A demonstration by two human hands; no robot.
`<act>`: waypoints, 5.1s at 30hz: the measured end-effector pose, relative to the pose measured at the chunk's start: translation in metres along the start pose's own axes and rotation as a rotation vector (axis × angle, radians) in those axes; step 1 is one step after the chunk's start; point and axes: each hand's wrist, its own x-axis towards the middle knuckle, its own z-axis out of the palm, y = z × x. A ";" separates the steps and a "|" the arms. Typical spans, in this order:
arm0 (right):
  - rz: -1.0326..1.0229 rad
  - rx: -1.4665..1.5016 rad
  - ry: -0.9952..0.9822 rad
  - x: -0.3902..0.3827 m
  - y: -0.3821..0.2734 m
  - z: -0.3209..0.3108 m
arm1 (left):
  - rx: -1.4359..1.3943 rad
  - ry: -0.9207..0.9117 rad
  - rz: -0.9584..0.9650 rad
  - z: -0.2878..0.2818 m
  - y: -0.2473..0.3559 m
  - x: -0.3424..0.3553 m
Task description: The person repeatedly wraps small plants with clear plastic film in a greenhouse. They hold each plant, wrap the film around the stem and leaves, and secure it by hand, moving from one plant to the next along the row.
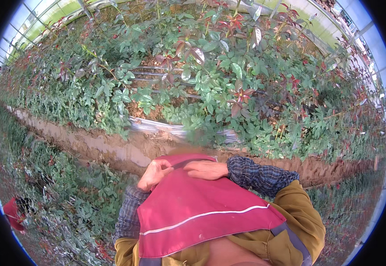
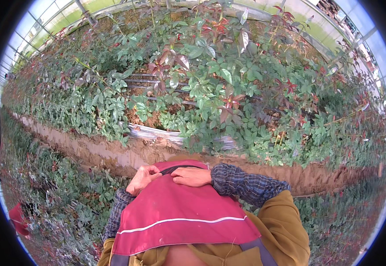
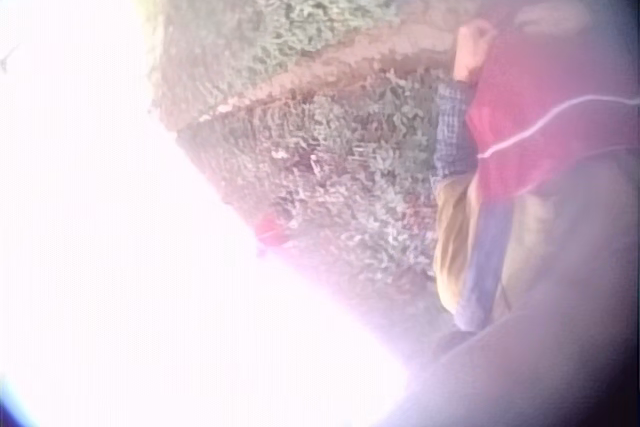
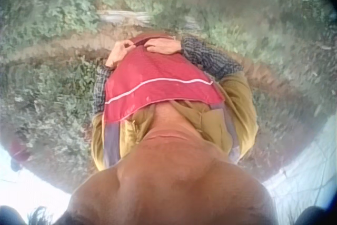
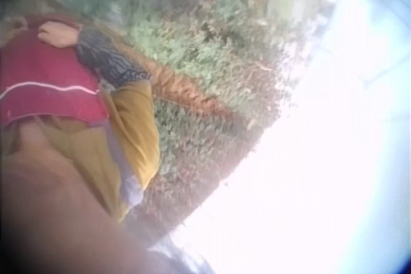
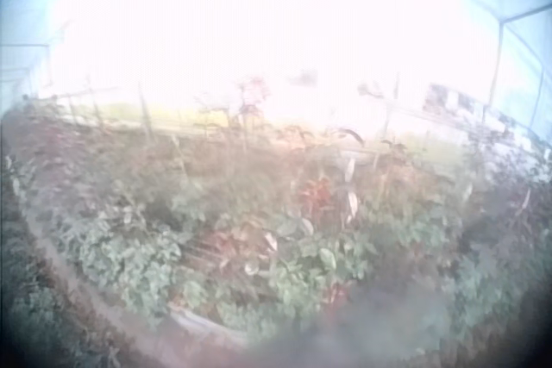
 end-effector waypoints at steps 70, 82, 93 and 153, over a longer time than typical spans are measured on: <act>0.311 1.075 0.934 0.064 -0.046 0.013 | -1.406 -0.297 0.037 0.000 -0.024 0.096; 0.129 0.690 0.974 0.064 -0.041 0.037 | -1.416 -0.667 -0.018 0.009 -0.026 0.088; 0.318 0.490 0.562 0.006 -0.076 0.016 | -1.284 -0.801 -0.175 0.010 -0.024 0.084; 0.566 -0.609 0.852 0.363 0.513 -0.046 | -1.530 -0.326 -0.531 0.056 -0.279 0.106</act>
